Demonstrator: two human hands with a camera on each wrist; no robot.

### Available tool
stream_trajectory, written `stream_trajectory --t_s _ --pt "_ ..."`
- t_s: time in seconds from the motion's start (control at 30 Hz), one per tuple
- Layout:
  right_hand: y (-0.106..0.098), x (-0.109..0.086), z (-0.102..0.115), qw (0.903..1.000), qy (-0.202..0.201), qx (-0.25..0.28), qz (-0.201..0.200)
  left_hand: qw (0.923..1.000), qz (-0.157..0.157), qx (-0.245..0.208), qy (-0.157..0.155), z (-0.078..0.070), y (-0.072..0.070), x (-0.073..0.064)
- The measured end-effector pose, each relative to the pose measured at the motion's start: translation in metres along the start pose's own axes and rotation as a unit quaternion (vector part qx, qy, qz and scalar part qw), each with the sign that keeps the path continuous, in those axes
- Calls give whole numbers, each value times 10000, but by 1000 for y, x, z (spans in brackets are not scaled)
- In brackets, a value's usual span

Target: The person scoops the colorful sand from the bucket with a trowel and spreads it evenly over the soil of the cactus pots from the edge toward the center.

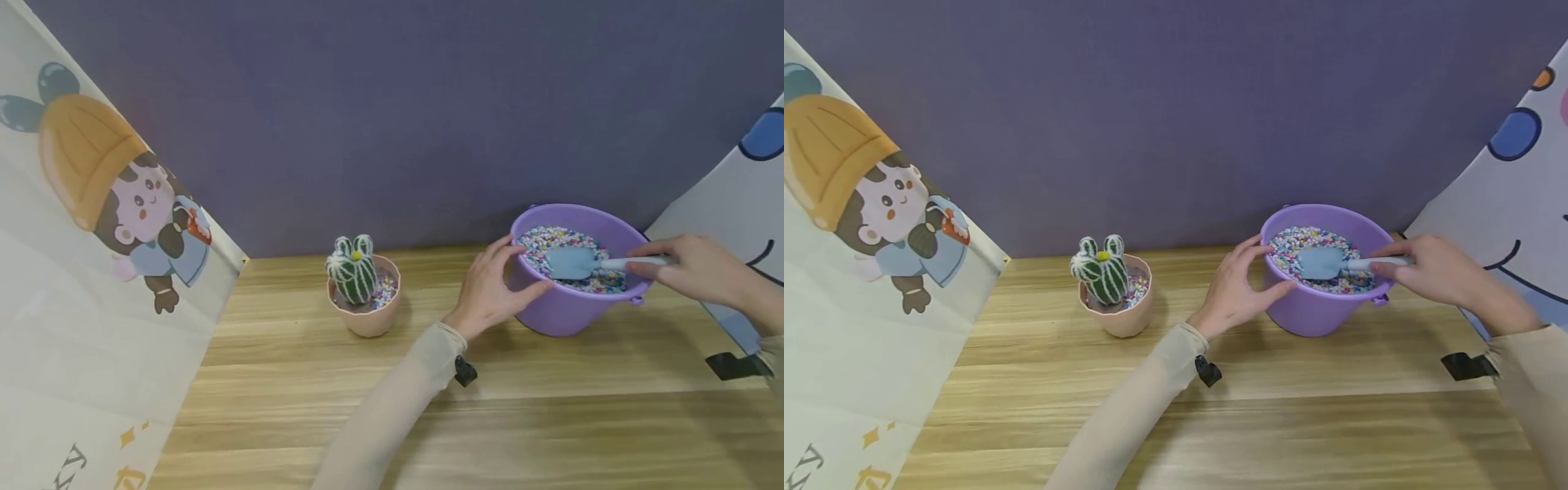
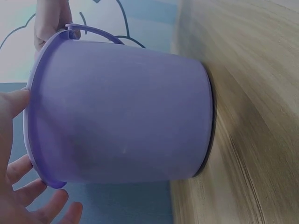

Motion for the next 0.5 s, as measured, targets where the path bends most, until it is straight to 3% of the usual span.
stream_trajectory --t_s 0.27,0.5 --pt "0 -4 -11 9990 282 312 171 10000 26 13 17 0 1 -3" --pt "-4 -10 -15 9975 533 465 -17 10000 55 79 25 0 1 -2"
Point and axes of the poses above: each hand's wrist, its own x-axis towards the middle knuckle, its own y-axis out of the palm, z = x × y, the point moved 10 cm from there along x, towards the middle knuckle, and after that the axes turned 3 degrees about y, right-handed, at the moved point
